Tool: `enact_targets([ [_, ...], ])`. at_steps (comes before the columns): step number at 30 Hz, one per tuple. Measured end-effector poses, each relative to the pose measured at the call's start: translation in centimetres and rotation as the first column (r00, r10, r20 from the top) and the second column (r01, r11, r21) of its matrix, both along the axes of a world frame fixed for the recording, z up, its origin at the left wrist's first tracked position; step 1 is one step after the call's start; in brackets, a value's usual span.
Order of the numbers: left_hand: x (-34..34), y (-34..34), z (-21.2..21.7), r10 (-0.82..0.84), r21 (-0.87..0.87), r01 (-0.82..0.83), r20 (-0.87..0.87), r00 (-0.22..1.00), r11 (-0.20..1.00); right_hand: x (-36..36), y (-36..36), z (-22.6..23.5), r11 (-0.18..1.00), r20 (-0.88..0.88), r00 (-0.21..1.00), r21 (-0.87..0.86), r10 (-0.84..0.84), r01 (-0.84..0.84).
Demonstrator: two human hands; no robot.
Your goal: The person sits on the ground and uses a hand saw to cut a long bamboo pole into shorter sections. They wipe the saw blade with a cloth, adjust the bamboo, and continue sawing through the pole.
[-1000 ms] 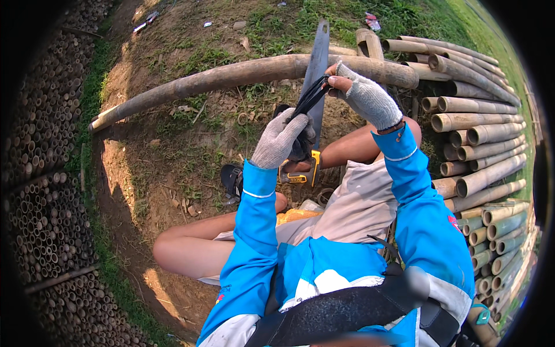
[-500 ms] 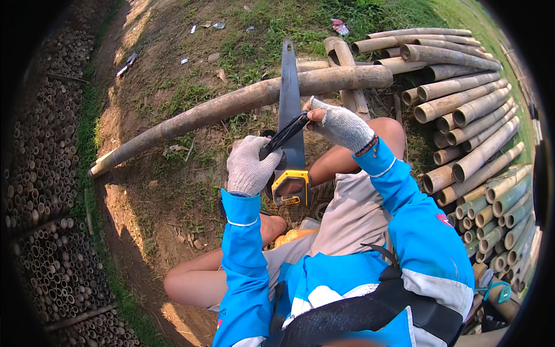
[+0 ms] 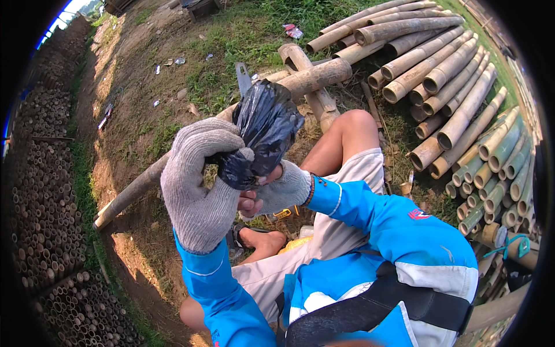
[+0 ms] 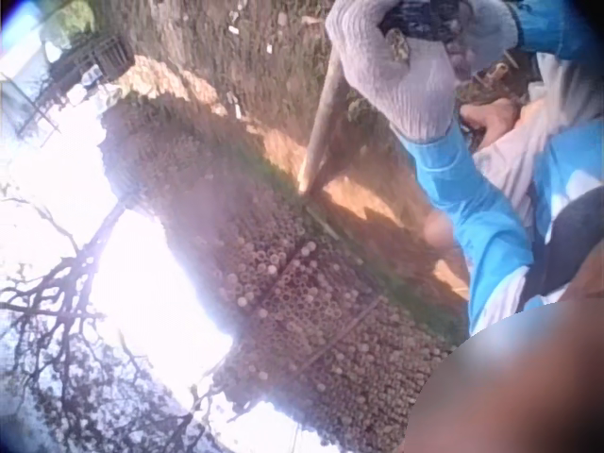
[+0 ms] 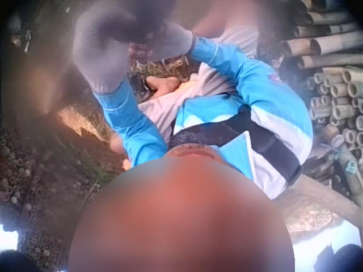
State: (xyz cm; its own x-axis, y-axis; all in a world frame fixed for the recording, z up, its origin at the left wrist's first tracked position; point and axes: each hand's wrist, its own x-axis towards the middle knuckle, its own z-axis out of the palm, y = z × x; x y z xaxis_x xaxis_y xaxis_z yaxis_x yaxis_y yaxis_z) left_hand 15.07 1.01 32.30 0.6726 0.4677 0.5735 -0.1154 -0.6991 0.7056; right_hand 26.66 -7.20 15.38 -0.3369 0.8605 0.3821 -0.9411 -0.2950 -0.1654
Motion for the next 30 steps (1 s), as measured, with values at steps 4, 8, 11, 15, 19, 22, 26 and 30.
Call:
enact_targets([
  [4, -1.8, -2.6, 3.2, -0.282, -0.168, 0.312, 0.179, 0.942, 0.935, 0.6, 1.4, 1.1, 0.974, 0.453, 0.89, 0.22, -0.048, -0.059],
  [8, -3.4, -3.4, 3.7, -0.119, 0.197, 0.14, -0.116, 0.986, 0.97, 4.0, 1.7, 3.9, 0.925, 0.797, 0.524, 0.377, -0.301, -0.041],
  [11, -4.7, -2.8, 2.2, 0.017, 0.258, 0.062, -0.293, 0.956, 0.964, 6.1, 0.8, 7.5, 0.863, 0.815, 0.307, 0.503, -0.491, 0.045],
  [15, -5.0, -1.2, -2.8, 0.212, 0.241, -0.155, -0.231, 0.95, 0.958, 6.3, -0.3, 9.8, 0.69, 0.682, -0.244, 0.721, -0.689, 0.066],
  [19, -4.3, -1.0, -7.2, 0.258, -0.123, -0.275, -0.136, 0.957, 0.954, 4.1, 0.4, 8.0, 0.65, 0.722, -0.338, 0.692, -0.604, 0.315],
  [22, -3.5, -1.6, -10.1, 0.317, -0.384, -0.32, -0.071, 0.946, 0.866, 3.3, 0.5, 6.2, 0.589, 0.679, -0.43, 0.733, -0.595, 0.341],
  [26, -3.6, -1.7, -12.7, 0.35, -0.53, -0.362, -0.128, 0.928, 0.767, 3.0, -0.2, 4.9, 0.614, 0.642, -0.498, 0.75, -0.583, 0.247],
  [30, -3.5, -1.4, -14.3, 0.331, -0.627, -0.364, -0.174, 0.927, 0.689, 2.8, -0.6, 4.0, 0.671, 0.61, -0.576, 0.728, -0.544, 0.137],
])
